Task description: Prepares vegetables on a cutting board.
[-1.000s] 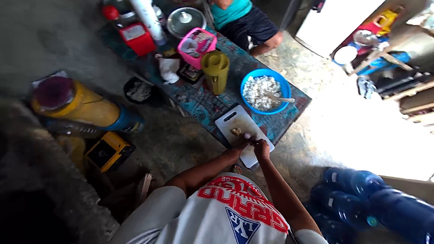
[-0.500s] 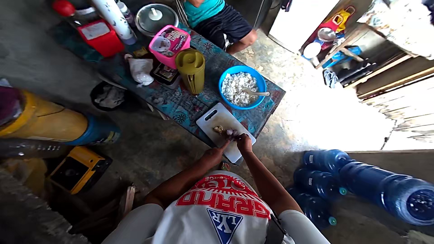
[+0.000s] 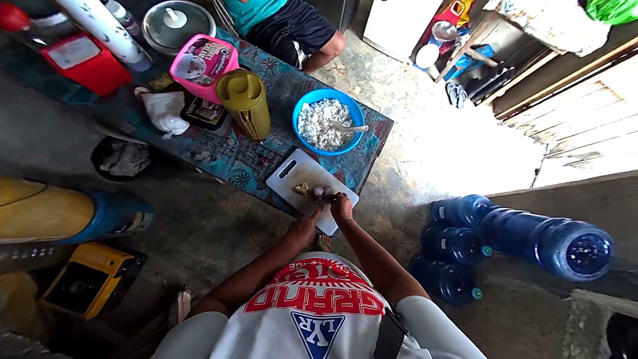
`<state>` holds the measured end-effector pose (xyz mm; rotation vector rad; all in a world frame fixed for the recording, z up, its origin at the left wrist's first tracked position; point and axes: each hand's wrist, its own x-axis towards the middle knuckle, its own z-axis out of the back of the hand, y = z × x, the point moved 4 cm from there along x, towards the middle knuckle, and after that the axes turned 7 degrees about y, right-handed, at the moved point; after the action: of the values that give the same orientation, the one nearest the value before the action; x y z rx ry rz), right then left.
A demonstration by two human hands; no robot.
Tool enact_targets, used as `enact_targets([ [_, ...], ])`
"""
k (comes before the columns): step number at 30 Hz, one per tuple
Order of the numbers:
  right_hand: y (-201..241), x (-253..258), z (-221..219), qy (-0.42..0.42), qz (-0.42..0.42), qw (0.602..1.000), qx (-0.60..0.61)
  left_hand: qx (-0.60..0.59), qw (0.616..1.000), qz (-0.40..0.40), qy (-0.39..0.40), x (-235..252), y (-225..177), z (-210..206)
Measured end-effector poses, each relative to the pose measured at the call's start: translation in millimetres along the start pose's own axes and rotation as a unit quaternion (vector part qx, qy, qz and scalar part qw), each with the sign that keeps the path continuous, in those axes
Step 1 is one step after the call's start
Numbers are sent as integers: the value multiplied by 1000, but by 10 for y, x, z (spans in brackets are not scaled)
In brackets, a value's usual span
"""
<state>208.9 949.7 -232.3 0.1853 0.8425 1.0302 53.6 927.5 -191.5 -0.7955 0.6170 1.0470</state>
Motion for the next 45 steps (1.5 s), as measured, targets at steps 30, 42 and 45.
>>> enact_targets([
  [30,22,-29,53,-2,-2,1000,-13,-5,1000,-7,-3,80,29,-28],
  [42,142,20,-9,32,29,996,-75,-142,987,-77,26,235,431,32],
  [45,182,43,-22,41,10,996,-85,-67,997,-42,-3,82,268,40],
])
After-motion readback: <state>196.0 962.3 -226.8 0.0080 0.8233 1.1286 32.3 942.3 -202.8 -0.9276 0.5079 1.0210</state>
